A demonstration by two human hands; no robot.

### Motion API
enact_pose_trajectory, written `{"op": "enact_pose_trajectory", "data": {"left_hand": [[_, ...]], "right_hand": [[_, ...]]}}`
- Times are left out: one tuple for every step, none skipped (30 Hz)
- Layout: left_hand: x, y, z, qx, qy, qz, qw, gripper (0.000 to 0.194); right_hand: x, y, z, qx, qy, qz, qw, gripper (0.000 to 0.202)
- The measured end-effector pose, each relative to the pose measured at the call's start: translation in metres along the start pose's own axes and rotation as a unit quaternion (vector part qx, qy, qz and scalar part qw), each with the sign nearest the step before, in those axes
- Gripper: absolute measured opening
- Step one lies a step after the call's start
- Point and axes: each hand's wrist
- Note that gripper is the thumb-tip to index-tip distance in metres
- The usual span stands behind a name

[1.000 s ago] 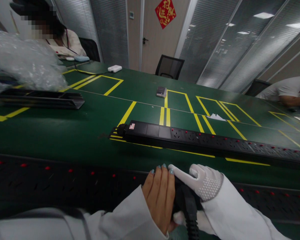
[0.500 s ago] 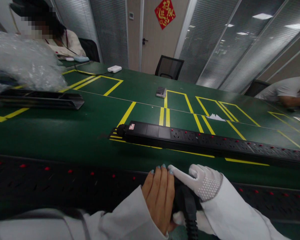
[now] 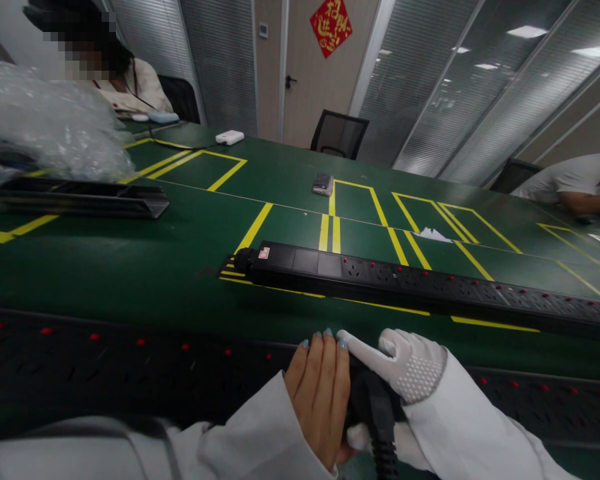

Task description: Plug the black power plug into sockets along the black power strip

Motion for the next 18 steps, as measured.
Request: {"op": "enact_pose_trajectory", "data": {"left_hand": [[0.0002, 0.0, -0.0002, 0.0, 0.001, 0.0, 1.0, 0.052], [0.0003, 0.0, -0.0003, 0.001, 0.001, 0.0, 1.0, 0.052], [0.0004, -0.0001, -0.0004, 0.003, 0.001, 0.001, 1.0, 0.052], [0.0005, -0.0002, -0.0004, 0.003, 0.0, 0.002, 1.0, 0.052], [0.0006, -0.0003, -0.0004, 0.003, 0.0, 0.003, 1.0, 0.052], [0.0007, -0.0005, -0.0004, 0.002, -0.001, 0.004, 1.0, 0.051], [0.0008, -0.0006, -0.0004, 0.001, -0.003, 0.006, 1.0, 0.051], [0.001, -0.0007, -0.0004, 0.001, -0.006, 0.006, 1.0, 0.051], [0.0011, -0.0008, -0.0004, 0.0, -0.007, 0.006, 1.0, 0.051], [0.0012, -0.0008, -0.0004, 0.001, -0.007, 0.006, 1.0, 0.051], [0.0013, -0.0007, -0.0004, 0.001, -0.007, 0.004, 1.0, 0.051], [0.0014, -0.0006, -0.0005, 0.001, -0.005, 0.004, 1.0, 0.05], [0.0014, -0.0005, -0.0006, 0.001, -0.003, 0.003, 1.0, 0.05], [0.0014, -0.0003, -0.0007, 0.001, -0.003, 0.005, 1.0, 0.05], [0.0014, -0.0001, -0.0009, 0.001, -0.002, 0.006, 1.0, 0.05], [0.0014, 0.0001, -0.001, 0.002, -0.002, 0.008, 1.0, 0.05], [0.0014, 0.0002, -0.0011, 0.002, -0.001, 0.008, 1.0, 0.05], [0.0014, 0.0002, -0.0011, 0.002, 0.001, 0.007, 1.0, 0.051]], "right_hand": [[0.0, -0.0001, 0.0003, 0.0, 0.0, 0.0, 1.0, 0.058], [-0.0001, -0.0002, 0.0006, 0.0, 0.001, 0.001, 1.0, 0.057], [-0.0002, -0.0002, 0.001, -0.001, 0.003, 0.0, 1.0, 0.056], [-0.0002, -0.0001, 0.0012, -0.003, 0.005, 0.0, 1.0, 0.055], [-0.0003, -0.0001, 0.0014, -0.005, 0.007, -0.002, 1.0, 0.055], [-0.0003, 0.0, 0.0014, -0.008, 0.01, -0.004, 1.0, 0.055], [-0.0003, 0.0001, 0.0012, -0.011, 0.012, -0.006, 1.0, 0.055], [-0.0003, 0.0002, 0.001, -0.015, 0.014, -0.009, 1.0, 0.055], [-0.0003, 0.0002, 0.0008, -0.018, 0.016, -0.011, 1.0, 0.055], [-0.0003, 0.0002, 0.0006, -0.02, 0.016, -0.012, 1.0, 0.054], [-0.0002, 0.0001, 0.0004, -0.02, 0.016, -0.013, 1.0, 0.054], [-0.0003, 0.0, 0.0003, -0.018, 0.015, -0.013, 1.0, 0.053], [-0.0003, -0.0001, 0.0004, -0.016, 0.013, -0.013, 1.0, 0.052], [-0.0004, -0.0003, 0.0006, -0.011, 0.012, -0.012, 1.0, 0.052], [-0.0005, -0.0005, 0.0008, -0.007, 0.01, -0.011, 1.0, 0.053], [-0.0006, -0.0007, 0.0011, -0.002, 0.008, -0.01, 1.0, 0.053], [-0.0007, -0.0009, 0.0015, 0.002, 0.006, -0.008, 1.0, 0.053], [-0.0008, -0.001, 0.0018, 0.005, 0.004, -0.007, 1.0, 0.053]]}}
Point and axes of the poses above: each hand's wrist, its own x-axis away from the middle knuckle, its own z-axis out of the back of the hand, y = z × x, and after that the axes turned 13 degrees about y, right-handed
